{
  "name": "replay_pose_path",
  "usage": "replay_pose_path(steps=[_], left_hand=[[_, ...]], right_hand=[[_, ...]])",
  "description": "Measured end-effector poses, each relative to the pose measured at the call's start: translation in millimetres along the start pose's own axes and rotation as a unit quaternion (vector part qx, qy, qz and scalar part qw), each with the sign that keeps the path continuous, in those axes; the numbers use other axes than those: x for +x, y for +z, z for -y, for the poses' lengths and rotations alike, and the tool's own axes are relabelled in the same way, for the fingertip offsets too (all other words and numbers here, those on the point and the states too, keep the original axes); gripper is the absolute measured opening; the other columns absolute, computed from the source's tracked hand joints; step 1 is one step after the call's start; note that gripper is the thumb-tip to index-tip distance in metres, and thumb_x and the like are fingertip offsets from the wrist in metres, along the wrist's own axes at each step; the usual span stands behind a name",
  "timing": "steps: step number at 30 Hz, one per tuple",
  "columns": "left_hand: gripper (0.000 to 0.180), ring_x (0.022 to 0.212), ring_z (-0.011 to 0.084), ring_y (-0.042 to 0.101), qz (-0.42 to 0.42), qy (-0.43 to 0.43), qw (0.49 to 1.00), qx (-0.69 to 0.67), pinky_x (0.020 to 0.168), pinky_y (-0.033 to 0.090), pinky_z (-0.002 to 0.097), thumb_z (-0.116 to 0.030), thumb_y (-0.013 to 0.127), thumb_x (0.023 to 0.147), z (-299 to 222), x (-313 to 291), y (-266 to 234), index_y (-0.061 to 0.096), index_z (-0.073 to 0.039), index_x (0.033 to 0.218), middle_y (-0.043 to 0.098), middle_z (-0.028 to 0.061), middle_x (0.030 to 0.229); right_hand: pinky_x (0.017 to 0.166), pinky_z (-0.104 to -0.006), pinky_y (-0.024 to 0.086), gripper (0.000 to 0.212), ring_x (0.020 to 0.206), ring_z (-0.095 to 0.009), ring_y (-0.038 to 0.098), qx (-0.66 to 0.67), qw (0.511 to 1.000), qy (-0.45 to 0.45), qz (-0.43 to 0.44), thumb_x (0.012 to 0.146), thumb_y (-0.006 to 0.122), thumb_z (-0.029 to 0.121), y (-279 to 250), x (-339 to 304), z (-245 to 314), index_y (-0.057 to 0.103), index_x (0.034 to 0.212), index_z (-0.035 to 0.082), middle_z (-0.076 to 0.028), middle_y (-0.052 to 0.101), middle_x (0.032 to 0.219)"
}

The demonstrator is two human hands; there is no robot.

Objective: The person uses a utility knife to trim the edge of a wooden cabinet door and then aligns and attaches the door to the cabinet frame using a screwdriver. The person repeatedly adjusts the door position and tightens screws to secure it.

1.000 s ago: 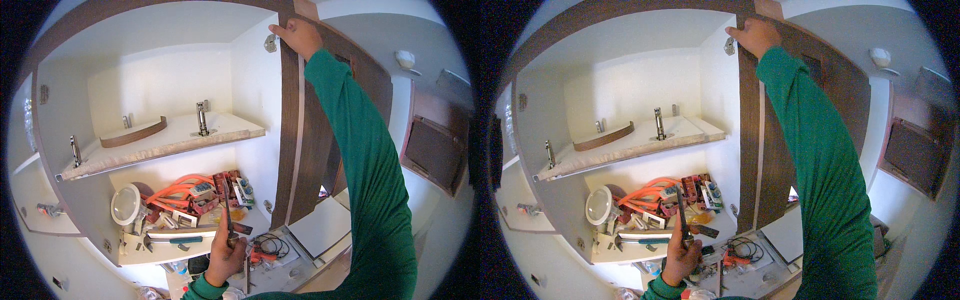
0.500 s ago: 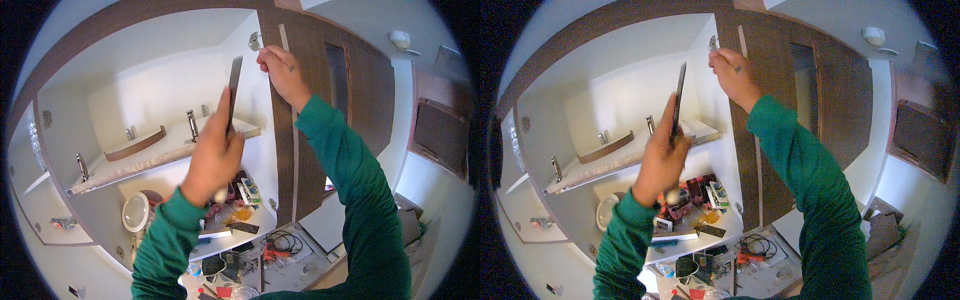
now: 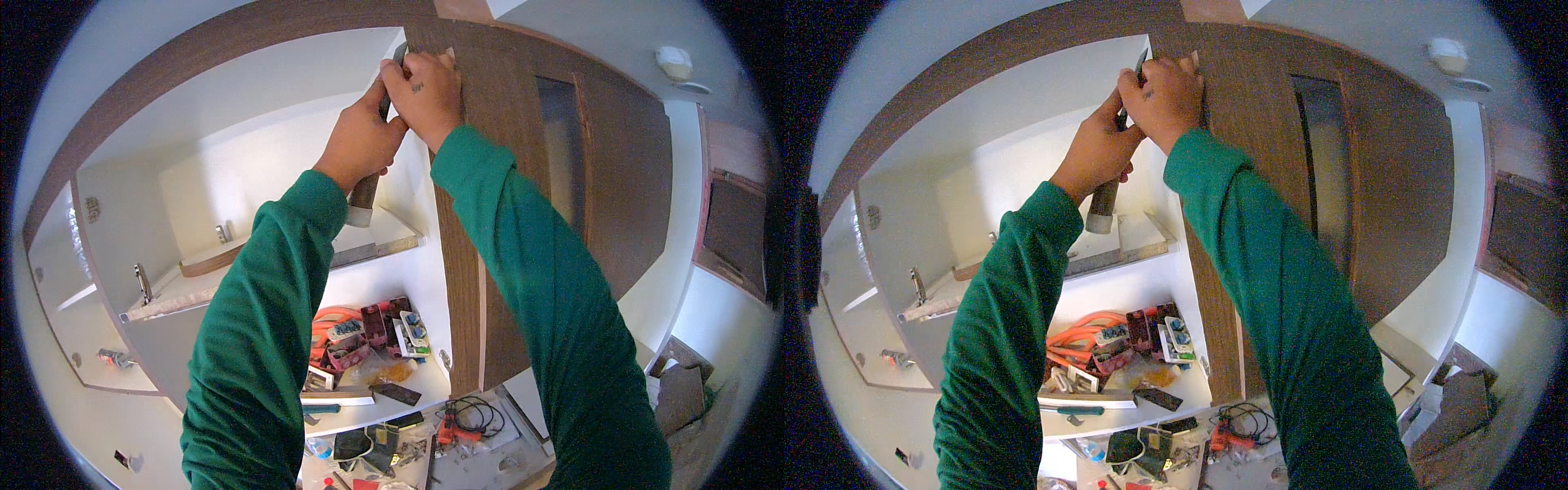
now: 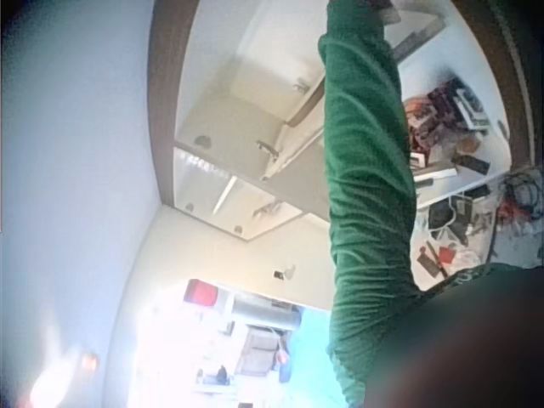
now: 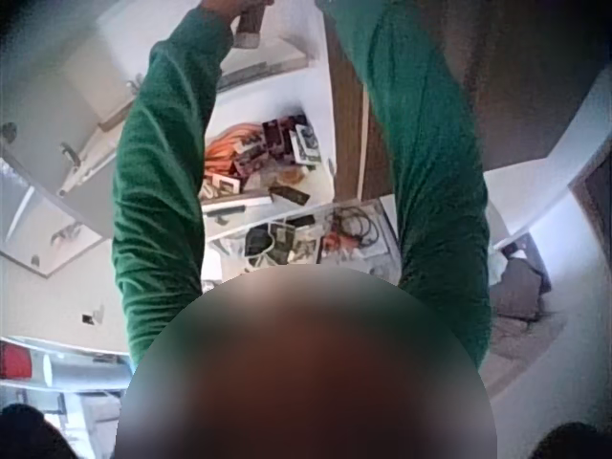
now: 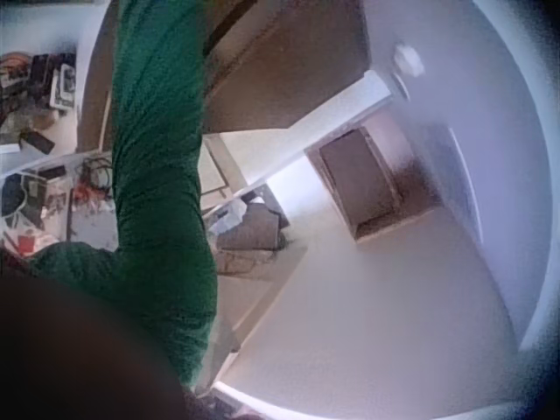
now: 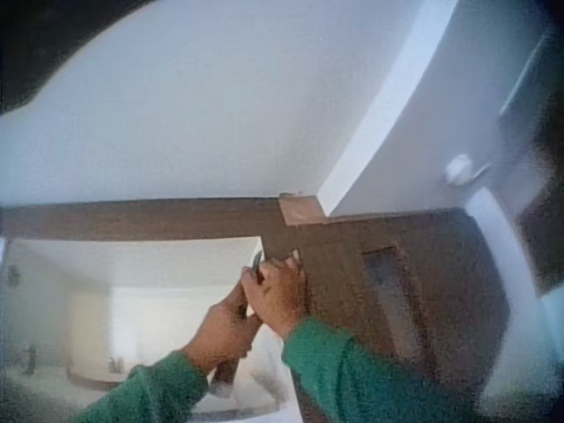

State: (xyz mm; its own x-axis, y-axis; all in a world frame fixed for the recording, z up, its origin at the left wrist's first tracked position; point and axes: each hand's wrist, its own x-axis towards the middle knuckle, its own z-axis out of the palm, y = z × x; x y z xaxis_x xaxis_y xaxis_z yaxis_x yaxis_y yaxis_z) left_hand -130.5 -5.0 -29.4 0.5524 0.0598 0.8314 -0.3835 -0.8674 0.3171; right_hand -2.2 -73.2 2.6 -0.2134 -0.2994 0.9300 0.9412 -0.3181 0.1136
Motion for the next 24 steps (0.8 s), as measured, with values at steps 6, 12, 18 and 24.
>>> replay_pose_path(steps=[6,12,18,24], left_hand=[[0.063,0.049,0.0226,0.065,0.004,0.004,0.999,-0.036,0.044,0.056,0.0363,-0.012,0.052,0.091,9.9,10.3,6.2,0.040,-0.013,0.152,0.068,0.0169,0.076],[0.063,0.049,0.0223,0.064,0.023,0.006,0.999,-0.034,0.043,0.055,0.0367,-0.010,0.048,0.091,6.6,12.1,7.9,0.039,-0.013,0.153,0.067,0.0168,0.076],[0.062,0.048,0.0224,0.063,0.040,-0.010,0.998,-0.042,0.044,0.055,0.0376,-0.010,0.046,0.092,3.3,8.1,4.8,0.039,-0.013,0.153,0.065,0.0171,0.075],[0.061,0.048,0.0230,0.063,0.047,-0.010,0.998,-0.033,0.044,0.055,0.0382,-0.009,0.046,0.092,0.9,8.7,1.7,0.038,-0.013,0.153,0.065,0.0174,0.075]], right_hand=[[0.089,-0.0556,0.043,0.034,0.079,-0.044,0.057,-0.001,0.997,-0.054,-0.048,0.089,0.061,0.028,12.0,-1.6,-10.3,0.061,0.067,0.002,-0.019,0.065,0.077],[0.084,-0.0526,0.043,0.033,0.077,-0.044,0.057,0.010,0.997,-0.050,-0.053,0.090,0.057,0.023,11.6,-2.1,-16.1,0.060,0.066,0.000,-0.020,0.064,0.075],[0.084,-0.0528,0.045,0.032,0.074,-0.043,0.060,0.002,0.998,-0.042,-0.050,0.086,0.055,0.022,10.3,-1.9,-11.5,0.064,0.064,0.001,-0.021,0.067,0.075],[0.083,-0.0526,0.044,0.035,0.076,-0.044,0.058,0.017,0.998,-0.043,-0.042,0.091,0.054,0.022,11.8,-1.4,-12.6,0.059,0.064,0.000,-0.021,0.064,0.075]])
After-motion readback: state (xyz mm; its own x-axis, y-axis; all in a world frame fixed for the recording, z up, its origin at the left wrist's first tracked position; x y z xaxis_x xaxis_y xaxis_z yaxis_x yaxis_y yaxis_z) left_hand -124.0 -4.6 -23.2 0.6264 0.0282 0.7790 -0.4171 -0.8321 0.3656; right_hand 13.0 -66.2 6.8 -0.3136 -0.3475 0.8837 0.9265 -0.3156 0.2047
